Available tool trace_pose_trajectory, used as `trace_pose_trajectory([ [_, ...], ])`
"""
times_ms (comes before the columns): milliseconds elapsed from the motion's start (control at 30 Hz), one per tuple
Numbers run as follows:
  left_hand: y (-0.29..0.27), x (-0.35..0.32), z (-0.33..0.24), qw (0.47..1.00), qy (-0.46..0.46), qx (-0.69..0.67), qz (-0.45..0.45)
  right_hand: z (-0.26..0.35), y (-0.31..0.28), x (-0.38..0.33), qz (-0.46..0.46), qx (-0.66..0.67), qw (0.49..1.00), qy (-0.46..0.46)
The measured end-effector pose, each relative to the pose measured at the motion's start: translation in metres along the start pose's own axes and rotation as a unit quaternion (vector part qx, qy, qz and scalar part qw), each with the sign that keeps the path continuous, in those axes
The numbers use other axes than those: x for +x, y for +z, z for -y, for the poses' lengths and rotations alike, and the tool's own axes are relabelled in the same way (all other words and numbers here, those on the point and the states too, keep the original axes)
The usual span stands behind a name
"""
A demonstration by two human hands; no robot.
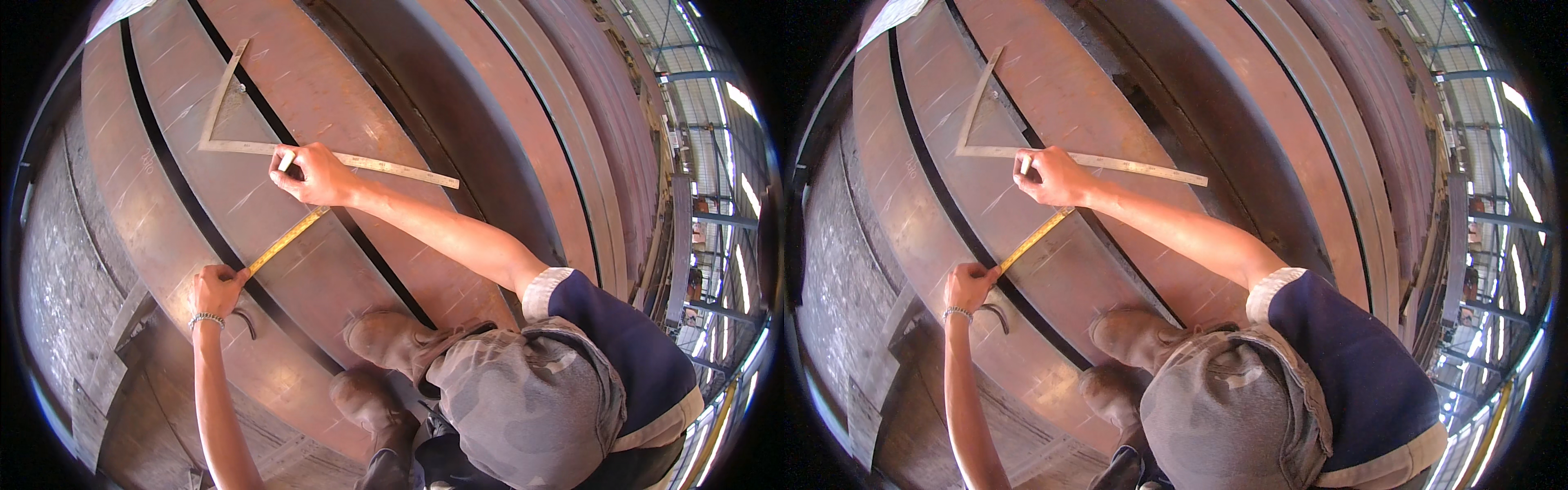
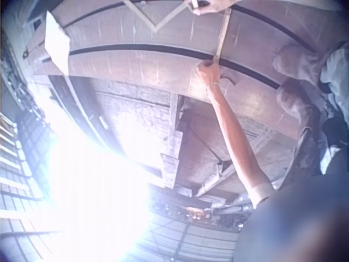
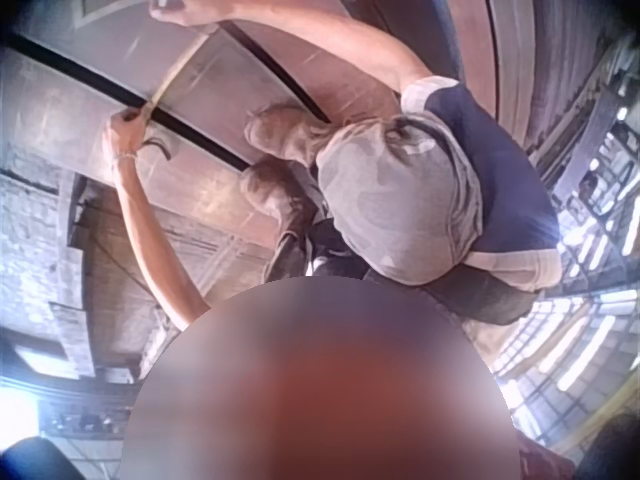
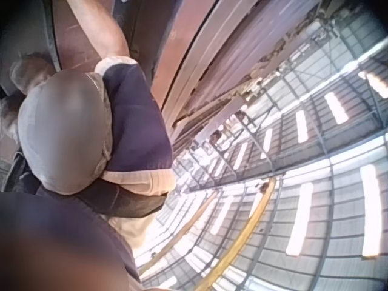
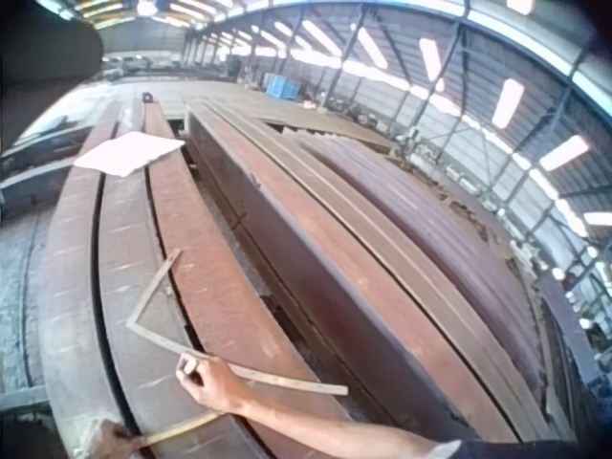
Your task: The person measures and marks large curved metal sheets using a tape measure, a set square, and a white marker. They repeatedly position the tools, take measurements, and mark lines on the metal surface.
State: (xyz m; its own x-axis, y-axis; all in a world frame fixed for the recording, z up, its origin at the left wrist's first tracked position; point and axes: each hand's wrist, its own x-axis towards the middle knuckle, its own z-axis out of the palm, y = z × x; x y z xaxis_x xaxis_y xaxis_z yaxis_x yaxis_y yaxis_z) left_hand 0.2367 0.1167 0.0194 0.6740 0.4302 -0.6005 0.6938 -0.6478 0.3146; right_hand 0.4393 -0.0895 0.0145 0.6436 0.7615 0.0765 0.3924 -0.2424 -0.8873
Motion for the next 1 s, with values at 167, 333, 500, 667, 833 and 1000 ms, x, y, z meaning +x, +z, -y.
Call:
trace_pose_trajectory([
  [167, 0.001, 0.002, 0.003, 1.0, 0.001, -0.01, -0.003, 0.01, 0.031, 0.006, 0.071, 0.122, 0.989, 0.037],
  [333, 0.005, 0.005, 0.006, 1.0, 0.001, -0.009, -0.01, 0.012, 0.065, 0.005, 0.166, 0.112, 0.977, 0.076],
  [500, 0.007, 0.007, 0.004, 1.0, 0.003, 0.011, -0.023, 0.005, 0.086, 0.006, 0.213, 0.062, 0.971, 0.094],
  [667, 0.005, 0.007, 0.002, 1.0, -0.002, 0.016, -0.014, 0.001, 0.095, 0.006, 0.226, 0.021, 0.971, 0.077],
  [833, 0.003, 0.007, 0.0, 1.0, -0.005, 0.018, -0.008, 0.0, 0.098, 0.006, 0.228, 0.003, 0.971, 0.065],
  [1000, 0.001, 0.006, -0.002, 0.999, -0.015, 0.027, -0.005, -0.003, 0.1, 0.007, 0.23, -0.013, 0.972, 0.054],
])
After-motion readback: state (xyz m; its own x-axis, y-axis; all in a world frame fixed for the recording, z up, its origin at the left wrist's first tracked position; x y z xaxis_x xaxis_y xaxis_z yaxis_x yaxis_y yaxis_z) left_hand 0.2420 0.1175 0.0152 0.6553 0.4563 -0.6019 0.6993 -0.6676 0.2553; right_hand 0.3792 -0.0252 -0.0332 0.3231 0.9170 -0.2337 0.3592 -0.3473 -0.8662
